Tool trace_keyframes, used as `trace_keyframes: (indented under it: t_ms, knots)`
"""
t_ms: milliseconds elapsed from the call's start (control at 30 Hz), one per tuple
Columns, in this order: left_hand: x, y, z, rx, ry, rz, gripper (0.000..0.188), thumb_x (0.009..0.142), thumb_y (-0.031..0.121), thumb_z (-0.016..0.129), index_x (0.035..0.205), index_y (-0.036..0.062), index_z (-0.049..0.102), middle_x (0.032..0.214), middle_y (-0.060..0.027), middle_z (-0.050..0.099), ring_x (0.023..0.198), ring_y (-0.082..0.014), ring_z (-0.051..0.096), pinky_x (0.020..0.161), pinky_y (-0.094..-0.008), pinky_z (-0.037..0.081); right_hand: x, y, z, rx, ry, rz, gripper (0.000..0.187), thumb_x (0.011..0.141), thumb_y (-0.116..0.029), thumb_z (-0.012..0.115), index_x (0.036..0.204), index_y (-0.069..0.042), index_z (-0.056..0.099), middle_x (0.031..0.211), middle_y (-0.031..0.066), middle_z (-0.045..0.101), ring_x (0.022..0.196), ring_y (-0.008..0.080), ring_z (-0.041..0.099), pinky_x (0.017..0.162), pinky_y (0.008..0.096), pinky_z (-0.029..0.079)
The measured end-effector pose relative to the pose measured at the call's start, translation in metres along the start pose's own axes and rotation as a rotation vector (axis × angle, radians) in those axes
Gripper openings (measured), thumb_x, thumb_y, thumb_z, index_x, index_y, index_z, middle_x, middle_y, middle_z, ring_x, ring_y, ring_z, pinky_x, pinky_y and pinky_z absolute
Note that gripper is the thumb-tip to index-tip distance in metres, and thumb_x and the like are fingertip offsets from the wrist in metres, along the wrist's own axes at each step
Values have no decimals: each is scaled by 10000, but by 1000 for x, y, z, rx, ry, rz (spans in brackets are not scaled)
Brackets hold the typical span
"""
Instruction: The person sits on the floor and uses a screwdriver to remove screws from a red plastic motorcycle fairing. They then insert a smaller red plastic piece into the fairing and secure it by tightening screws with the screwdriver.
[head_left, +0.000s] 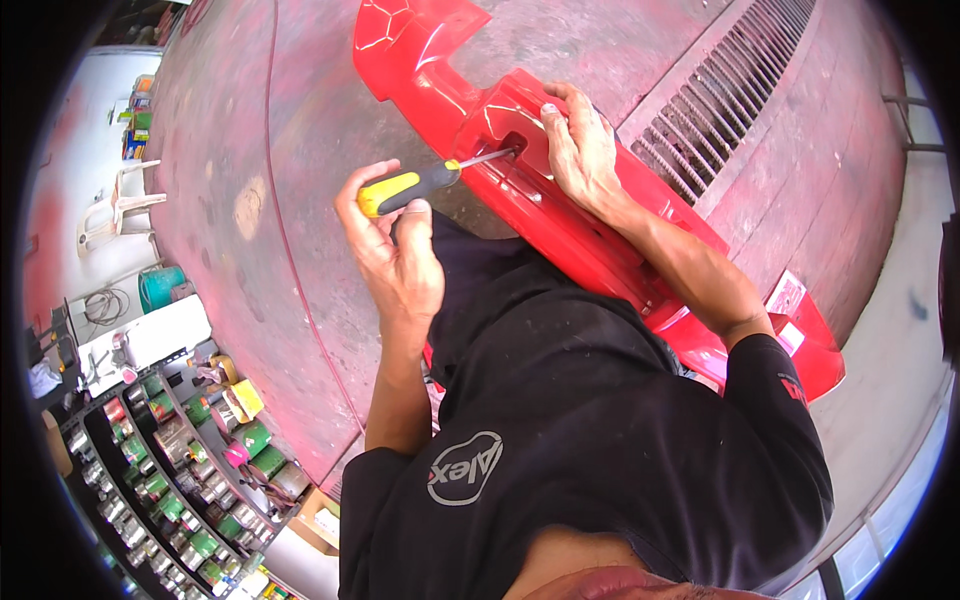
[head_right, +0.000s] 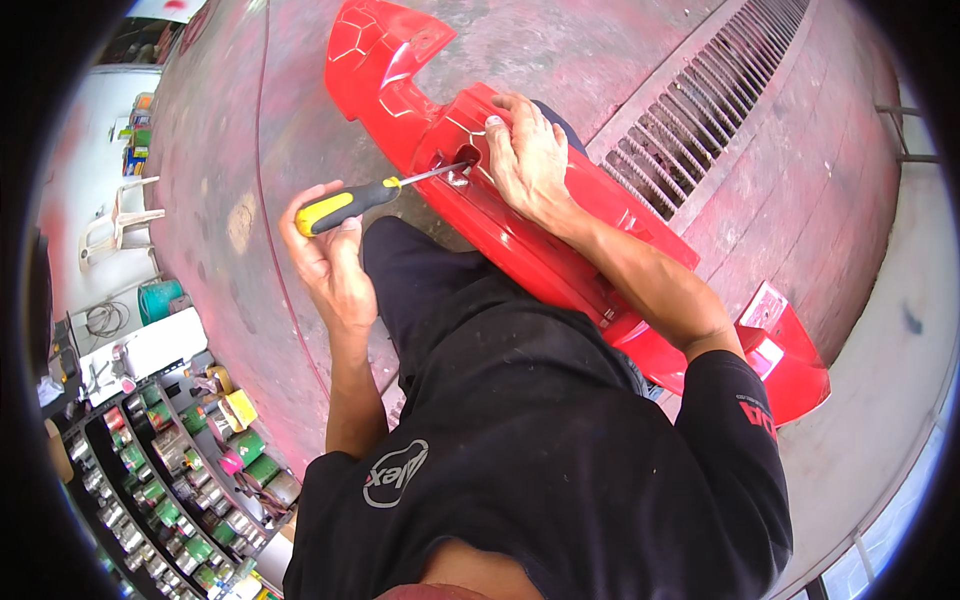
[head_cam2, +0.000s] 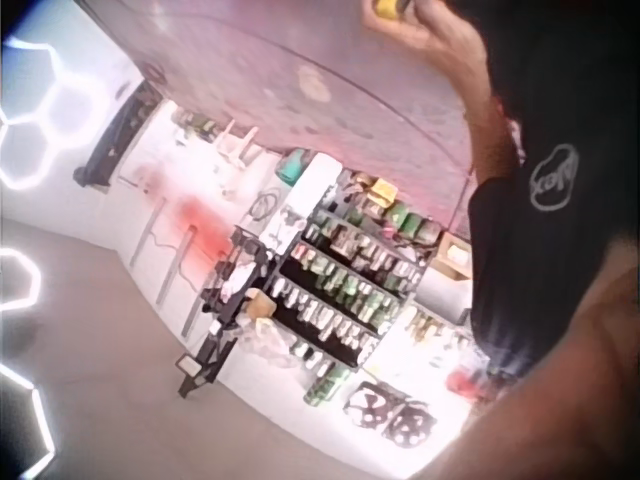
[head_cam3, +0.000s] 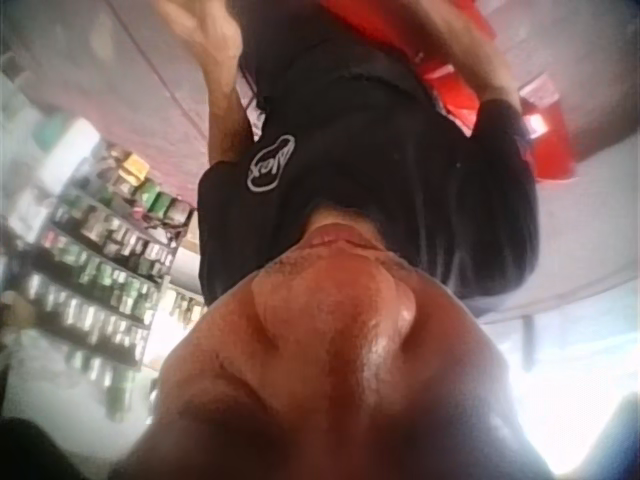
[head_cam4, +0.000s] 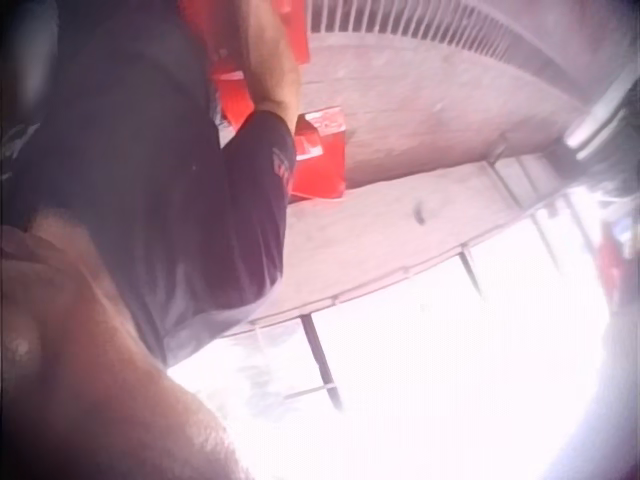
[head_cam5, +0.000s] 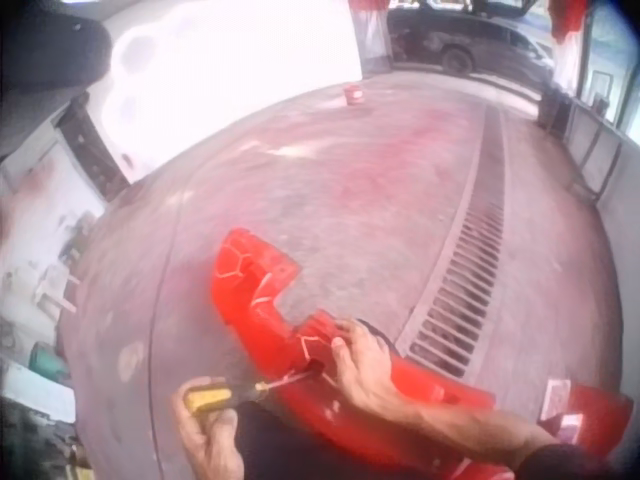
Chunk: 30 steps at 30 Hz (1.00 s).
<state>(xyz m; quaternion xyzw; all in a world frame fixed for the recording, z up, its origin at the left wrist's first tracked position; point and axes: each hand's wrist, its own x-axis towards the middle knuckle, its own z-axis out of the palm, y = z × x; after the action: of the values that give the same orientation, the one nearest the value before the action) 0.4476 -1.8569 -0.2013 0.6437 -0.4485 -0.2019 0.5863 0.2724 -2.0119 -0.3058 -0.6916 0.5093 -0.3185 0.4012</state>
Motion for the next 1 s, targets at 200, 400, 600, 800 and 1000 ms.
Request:
trace_keyframes:
  t_ms: [200, 400, 600, 800, 1000]
  knots:
    - [7, -3, 9, 250, 140, 72, 465, 1152, 321, 574, 1482, 2, 502, 1236, -117, 668, 985, -146, 619, 880, -288, 495, 0, -4, -2, -18, -11, 29, 445, 1096, -347, 511, 1457, -98, 586, 1466, 167, 635, 1393, 355, 572, 1212, 572, 304]
    - [0, -10, 3, -117, 70, 53, 539, 990, -58, 461, 1521, 13, 513, 1365, -122, 674, 990, -57, 580, 820, -204, 441, 0, -2, 0, -16, -2, 14, 446, 1097, -359, 526, 1455, -101, 594, 1430, 180, 661, 1341, 365, 603, 1203, 527, 325]
    - [-5, -7, 17, 335, 107, 314, 482, 1100, 322, 617, 1421, -22, 513, 1446, -207, 562, 1165, -258, 618, 1035, -394, 492, -1, -4, 1, -56, -5, 16, 444, 1098, -361, 519, 1436, -90, 614, 1380, 190, 688, 1307, 374, 624, 1189, 522, 351]
    - [-1, -12, 13, 228, 235, 174, 388, 1101, 181, 673, 1405, -51, 613, 1274, -146, 670, 1028, -201, 706, 849, -311, 595, 1, 4, 5, -39, 8, -22, 456, 1099, -374, 512, 1432, -83, 624, 1365, 202, 697, 1294, 388, 635, 1201, 528, 355]
    - [-4, -24, 0, 213, 200, 260, 441, 1089, 79, 654, 1505, -39, 571, 1390, -160, 650, 1166, -211, 701, 928, -324, 611, 4, 15, 6, -43, 30, -36, 454, 1103, -384, 518, 1424, -87, 640, 1364, 219, 700, 1286, 411, 644, 1162, 526, 419]
